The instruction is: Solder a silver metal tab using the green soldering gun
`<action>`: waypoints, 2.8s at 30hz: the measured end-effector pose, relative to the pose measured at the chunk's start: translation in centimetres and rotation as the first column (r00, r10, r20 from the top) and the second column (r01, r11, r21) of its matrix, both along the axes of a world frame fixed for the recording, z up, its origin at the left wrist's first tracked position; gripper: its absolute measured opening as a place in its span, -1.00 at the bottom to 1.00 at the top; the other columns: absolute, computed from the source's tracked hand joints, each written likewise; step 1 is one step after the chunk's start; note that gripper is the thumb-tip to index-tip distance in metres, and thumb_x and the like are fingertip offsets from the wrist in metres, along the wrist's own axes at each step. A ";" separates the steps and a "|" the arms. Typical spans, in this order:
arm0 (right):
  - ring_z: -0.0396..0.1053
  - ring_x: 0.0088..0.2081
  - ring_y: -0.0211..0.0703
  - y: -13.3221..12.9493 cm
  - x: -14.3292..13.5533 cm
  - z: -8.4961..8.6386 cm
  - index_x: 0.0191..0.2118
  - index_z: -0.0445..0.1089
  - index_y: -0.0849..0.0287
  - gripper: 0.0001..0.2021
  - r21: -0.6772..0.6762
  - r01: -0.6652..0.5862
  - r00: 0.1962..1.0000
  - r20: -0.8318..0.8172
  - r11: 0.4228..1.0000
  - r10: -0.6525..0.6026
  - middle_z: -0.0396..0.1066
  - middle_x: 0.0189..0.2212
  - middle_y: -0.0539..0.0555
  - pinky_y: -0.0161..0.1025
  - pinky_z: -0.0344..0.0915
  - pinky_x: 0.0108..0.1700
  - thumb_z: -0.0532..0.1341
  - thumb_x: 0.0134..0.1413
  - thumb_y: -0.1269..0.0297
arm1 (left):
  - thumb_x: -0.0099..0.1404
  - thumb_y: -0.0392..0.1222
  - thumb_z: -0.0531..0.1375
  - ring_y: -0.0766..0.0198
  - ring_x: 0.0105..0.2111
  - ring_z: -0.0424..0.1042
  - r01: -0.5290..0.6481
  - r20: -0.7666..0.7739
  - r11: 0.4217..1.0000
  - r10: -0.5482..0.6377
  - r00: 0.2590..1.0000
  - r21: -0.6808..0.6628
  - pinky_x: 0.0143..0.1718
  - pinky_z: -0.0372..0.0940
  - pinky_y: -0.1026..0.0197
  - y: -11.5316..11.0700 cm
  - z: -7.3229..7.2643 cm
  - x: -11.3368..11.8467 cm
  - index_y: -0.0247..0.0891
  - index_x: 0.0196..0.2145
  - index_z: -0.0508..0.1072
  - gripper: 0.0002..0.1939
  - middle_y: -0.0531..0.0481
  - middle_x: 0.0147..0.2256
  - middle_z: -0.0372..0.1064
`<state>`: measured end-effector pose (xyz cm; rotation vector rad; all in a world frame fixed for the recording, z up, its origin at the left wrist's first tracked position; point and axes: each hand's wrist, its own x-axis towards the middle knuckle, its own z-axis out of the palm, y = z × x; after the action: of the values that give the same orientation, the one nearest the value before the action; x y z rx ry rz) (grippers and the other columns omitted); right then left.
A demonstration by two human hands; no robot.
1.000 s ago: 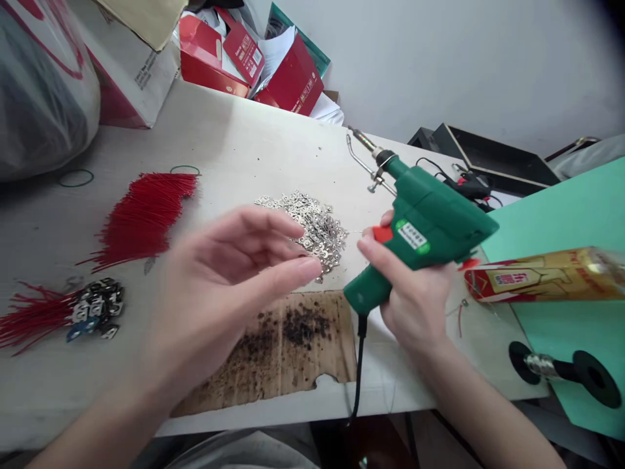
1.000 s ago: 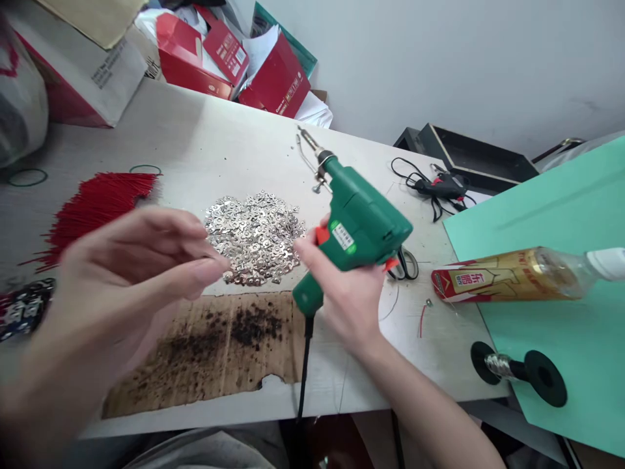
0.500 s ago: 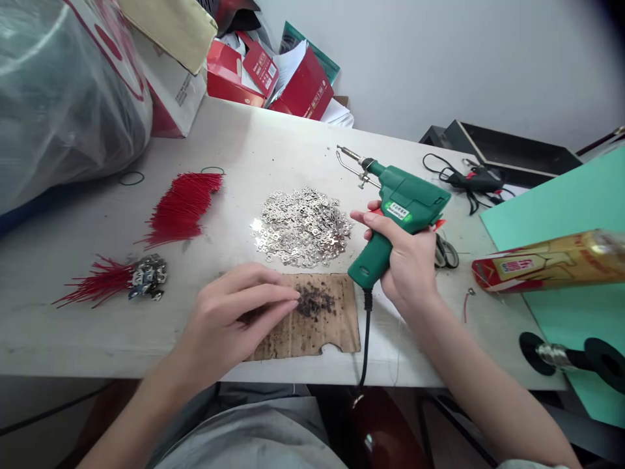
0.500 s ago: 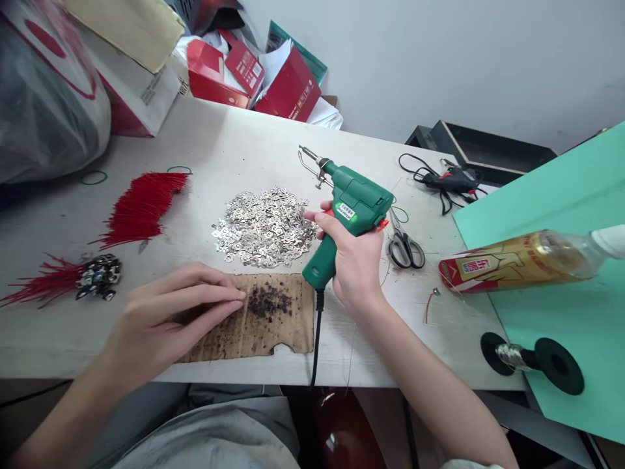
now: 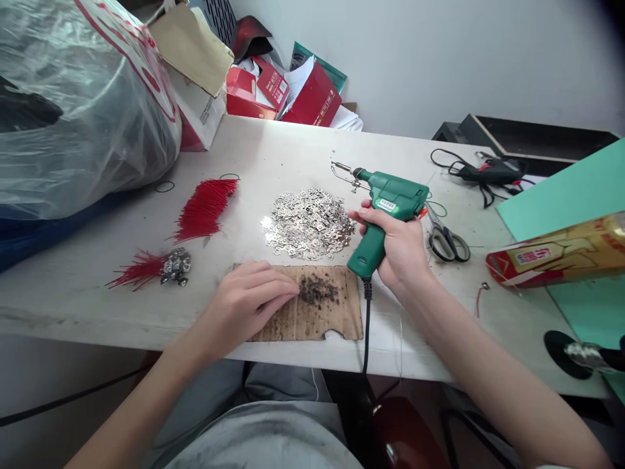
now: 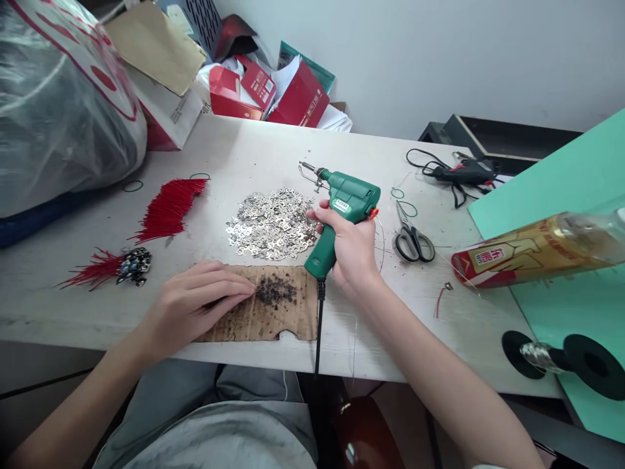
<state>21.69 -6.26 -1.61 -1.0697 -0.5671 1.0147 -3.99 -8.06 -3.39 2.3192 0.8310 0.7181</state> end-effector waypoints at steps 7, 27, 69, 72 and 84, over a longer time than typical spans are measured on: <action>0.59 -0.23 -0.11 0.1 0.0 -0.3 -0.35 0.51 0.24 -0.80 0.012 0.001 1.000 -0.022 1.000 0.000 0.51 -0.29 0.03 -0.35 0.35 -0.38 0.47 -0.17 0.46 | 0.42 -0.25 0.20 0.14 -0.17 0.54 0.081 -0.112 0.993 -0.071 0.991 0.083 -0.08 0.28 0.08 0.1 0.4 -0.2 -0.04 -0.14 0.66 -0.78 -0.04 -0.13 0.63; 0.58 -0.24 -0.11 0.2 0.0 -0.6 -0.36 0.54 0.21 -0.83 -0.044 -0.029 0.994 -0.110 0.999 0.024 0.52 -0.30 0.02 -0.34 0.38 -0.40 0.45 -0.16 0.49 | 0.31 -0.46 0.17 0.19 -0.17 0.40 0.119 -0.174 0.952 -0.071 0.982 0.284 -0.11 0.14 0.03 -1.6 1.2 -0.2 -0.18 -0.05 0.56 -0.66 -0.02 -0.08 0.55; 0.56 -0.20 -0.10 -0.1 -0.4 -0.6 -0.33 0.51 0.21 -0.82 -0.083 -0.071 0.995 -0.077 0.994 0.065 0.51 -0.26 0.05 -0.30 0.36 -0.35 0.44 -0.13 0.46 | 0.27 -0.46 0.15 0.16 -0.20 0.36 0.116 -0.126 0.943 -0.080 0.989 0.312 -0.15 0.10 -0.03 -2.1 0.2 0.1 -0.21 0.05 0.54 -0.56 -0.01 0.03 0.57; 0.56 -0.21 -0.11 -0.1 -0.5 -0.6 -0.33 0.52 0.22 -0.83 -0.080 -0.070 0.995 -0.083 0.994 0.063 0.51 -0.26 0.05 -0.32 0.35 -0.38 0.43 -0.11 0.47 | 0.26 -0.45 0.15 0.14 -0.21 0.37 0.118 -0.132 0.939 -0.078 0.988 0.325 -0.16 0.11 -0.03 -2.0 0.2 0.1 -0.20 0.06 0.54 -0.55 -0.03 0.02 0.57; 0.56 -0.23 -0.12 -0.1 -0.5 -0.6 -0.33 0.53 0.21 -0.80 -0.087 -0.070 0.994 -0.087 0.994 0.063 0.52 -0.28 0.04 -0.34 0.36 -0.40 0.46 -0.16 0.46 | 0.27 -0.41 0.14 0.12 -0.20 0.40 0.134 -0.150 0.933 -0.088 0.985 0.335 -0.17 0.12 -0.02 -1.8 -0.2 -0.1 -0.14 0.12 0.50 -0.51 -0.05 0.06 0.55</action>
<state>21.22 -6.36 -2.23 -1.0879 -0.4947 1.1475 -4.14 -9.86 -3.55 2.7289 0.6638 0.7122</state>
